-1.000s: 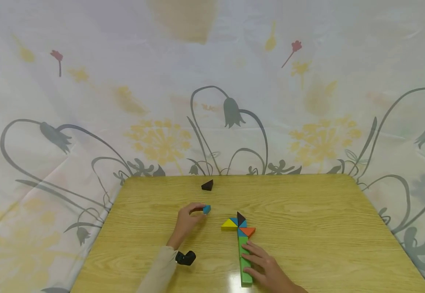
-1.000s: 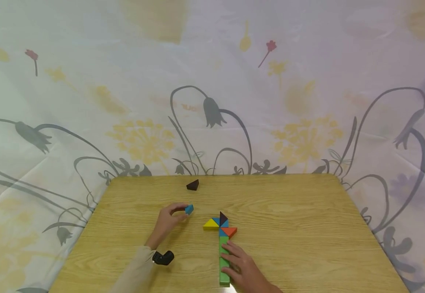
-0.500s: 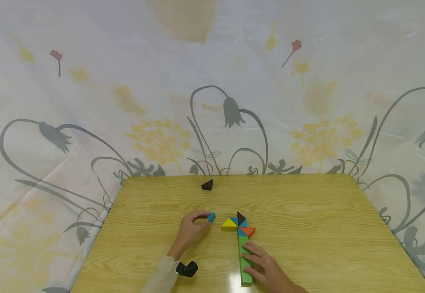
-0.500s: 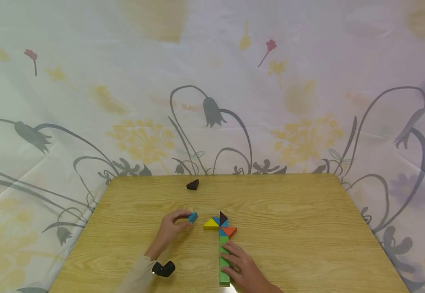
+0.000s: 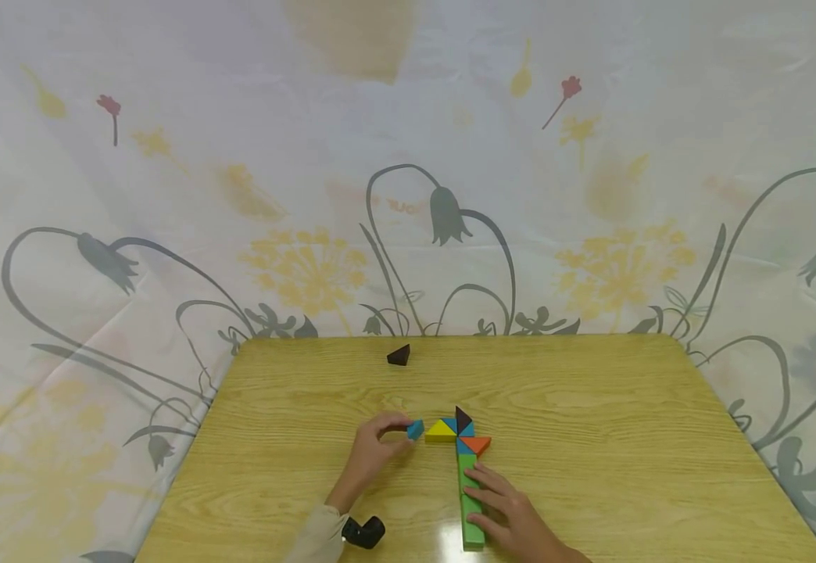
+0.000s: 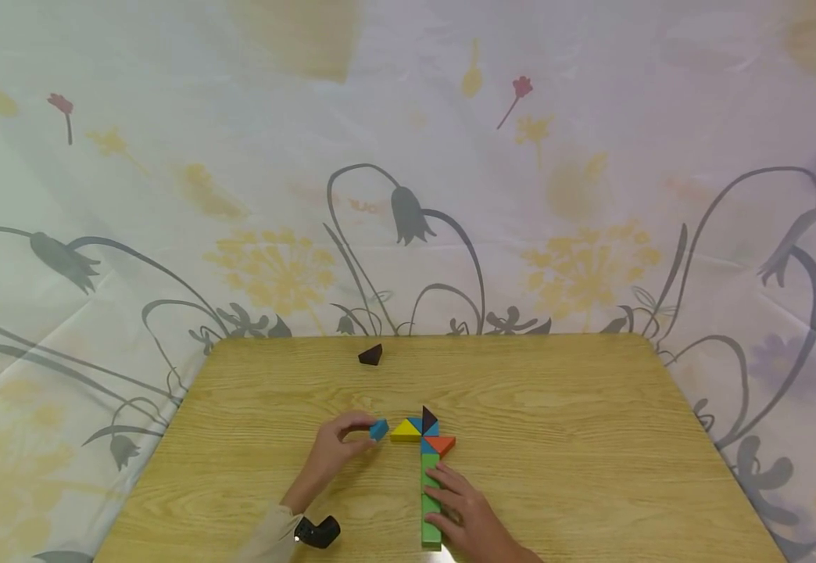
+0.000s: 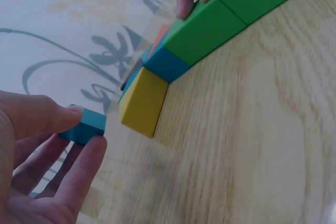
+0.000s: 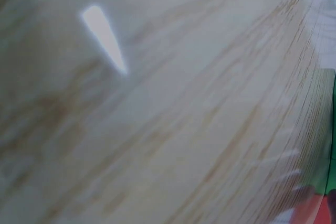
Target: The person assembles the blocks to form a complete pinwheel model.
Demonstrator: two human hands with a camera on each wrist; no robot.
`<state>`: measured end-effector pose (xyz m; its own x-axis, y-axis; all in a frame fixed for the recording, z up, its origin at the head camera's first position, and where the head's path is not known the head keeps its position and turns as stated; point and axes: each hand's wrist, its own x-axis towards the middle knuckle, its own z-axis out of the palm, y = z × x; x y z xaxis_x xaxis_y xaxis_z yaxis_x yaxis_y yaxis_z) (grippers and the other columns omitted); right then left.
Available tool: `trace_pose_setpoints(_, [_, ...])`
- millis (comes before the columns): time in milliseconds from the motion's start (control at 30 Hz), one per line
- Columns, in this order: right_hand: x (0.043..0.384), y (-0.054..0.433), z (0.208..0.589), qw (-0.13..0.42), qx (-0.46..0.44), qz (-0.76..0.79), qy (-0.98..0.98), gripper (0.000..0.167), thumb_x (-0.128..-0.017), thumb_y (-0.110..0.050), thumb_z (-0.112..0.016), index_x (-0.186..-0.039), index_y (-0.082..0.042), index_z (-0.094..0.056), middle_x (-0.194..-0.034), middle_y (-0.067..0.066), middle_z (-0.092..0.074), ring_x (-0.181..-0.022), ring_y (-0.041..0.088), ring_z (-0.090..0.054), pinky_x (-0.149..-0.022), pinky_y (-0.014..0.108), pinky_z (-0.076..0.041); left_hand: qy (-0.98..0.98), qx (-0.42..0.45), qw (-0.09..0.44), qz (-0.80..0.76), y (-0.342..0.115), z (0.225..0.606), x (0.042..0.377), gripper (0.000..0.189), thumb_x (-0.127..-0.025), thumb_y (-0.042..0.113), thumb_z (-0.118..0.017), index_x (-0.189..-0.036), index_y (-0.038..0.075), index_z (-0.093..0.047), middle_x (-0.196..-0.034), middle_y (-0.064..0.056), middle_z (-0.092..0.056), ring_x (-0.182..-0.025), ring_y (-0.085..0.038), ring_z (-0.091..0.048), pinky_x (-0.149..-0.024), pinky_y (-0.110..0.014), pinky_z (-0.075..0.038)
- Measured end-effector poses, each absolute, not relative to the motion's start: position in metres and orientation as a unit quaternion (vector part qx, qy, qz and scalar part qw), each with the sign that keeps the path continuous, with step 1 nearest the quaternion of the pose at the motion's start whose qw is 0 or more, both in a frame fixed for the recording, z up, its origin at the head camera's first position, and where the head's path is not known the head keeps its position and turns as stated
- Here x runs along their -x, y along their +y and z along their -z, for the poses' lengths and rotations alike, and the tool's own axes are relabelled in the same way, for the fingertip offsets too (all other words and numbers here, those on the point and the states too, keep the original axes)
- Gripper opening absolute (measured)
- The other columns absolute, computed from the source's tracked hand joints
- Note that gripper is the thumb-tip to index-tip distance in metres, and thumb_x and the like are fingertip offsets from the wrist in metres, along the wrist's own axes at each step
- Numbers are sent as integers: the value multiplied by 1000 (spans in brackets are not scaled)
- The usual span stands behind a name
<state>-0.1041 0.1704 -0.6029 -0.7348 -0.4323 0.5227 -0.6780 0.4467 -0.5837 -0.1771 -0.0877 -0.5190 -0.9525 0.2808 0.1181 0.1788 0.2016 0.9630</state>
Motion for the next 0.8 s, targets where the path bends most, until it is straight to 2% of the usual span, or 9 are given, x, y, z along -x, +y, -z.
trace_pose_setpoints(67, [104,170,603,151,-332,-408,-837,38,-84,-20,-72,-119,-6,-66,-132,14,-54,-125,33,-46,-102,17,-34,770,-151,45,-618,-86,519,174,28,-82,-5,-69,-110,-6,-65,-112,-21,-61,-105,-39,-57,-88,-42,-51])
trace_pose_setpoints(167, [103,170,601,149,-332,-407,-838,38,-84,-21,-72,-119,-6,-66,-132,14,-54,-125,32,-46,-102,17,-35,765,-153,54,-623,-83,519,170,28,-82,-5,-69,-110,-6,-66,-112,-22,-61,-105,-39,-57,-86,-42,-52])
trace_pose_setpoints(267, [103,170,601,146,-329,-407,-839,38,-84,-22,-71,-119,-6,-66,-132,13,-54,-125,31,-46,-101,19,-36,764,-152,55,-625,-79,521,167,27,-81,-5,-69,-108,-5,-67,-111,-20,-62,-104,-37,-58,-90,-50,-48])
trace_pose_setpoints(467, [102,171,599,143,-328,-408,-840,38,-84,-21,-71,-119,-6,-66,-132,13,-54,-125,32,-46,-101,20,-38,764,-158,22,-626,-71,536,159,27,-78,-9,-70,-105,-6,-67,-109,-21,-63,-101,-38,-60,-89,-55,-46])
trace_pose_setpoints(600, [102,170,598,148,-327,-413,-837,38,-84,-20,-72,-118,-5,-66,-132,14,-54,-123,35,-47,-101,20,-37,770,-154,-9,-619,-65,559,158,28,-76,-10,-72,-103,-2,-69,-108,-18,-65,-99,-32,-62,-88,-51,-48])
trace_pose_setpoints(733, [102,168,597,153,-330,-418,-832,37,-83,-18,-73,-117,-4,-67,-131,15,-54,-122,39,-46,-102,19,-34,791,-130,-34,-597,-59,581,158,30,-73,-8,-75,-100,4,-72,-105,-9,-67,-99,-22,-62,-89,-40,-50])
trace_pose_setpoints(800, [102,168,598,154,-332,-419,-831,37,-83,-17,-73,-117,-3,-67,-131,15,-54,-121,40,-46,-103,19,-34,794,-123,-49,-593,-56,589,157,31,-71,-9,-75,-98,4,-73,-103,-9,-67,-98,-22,-62,-89,-37,-50])
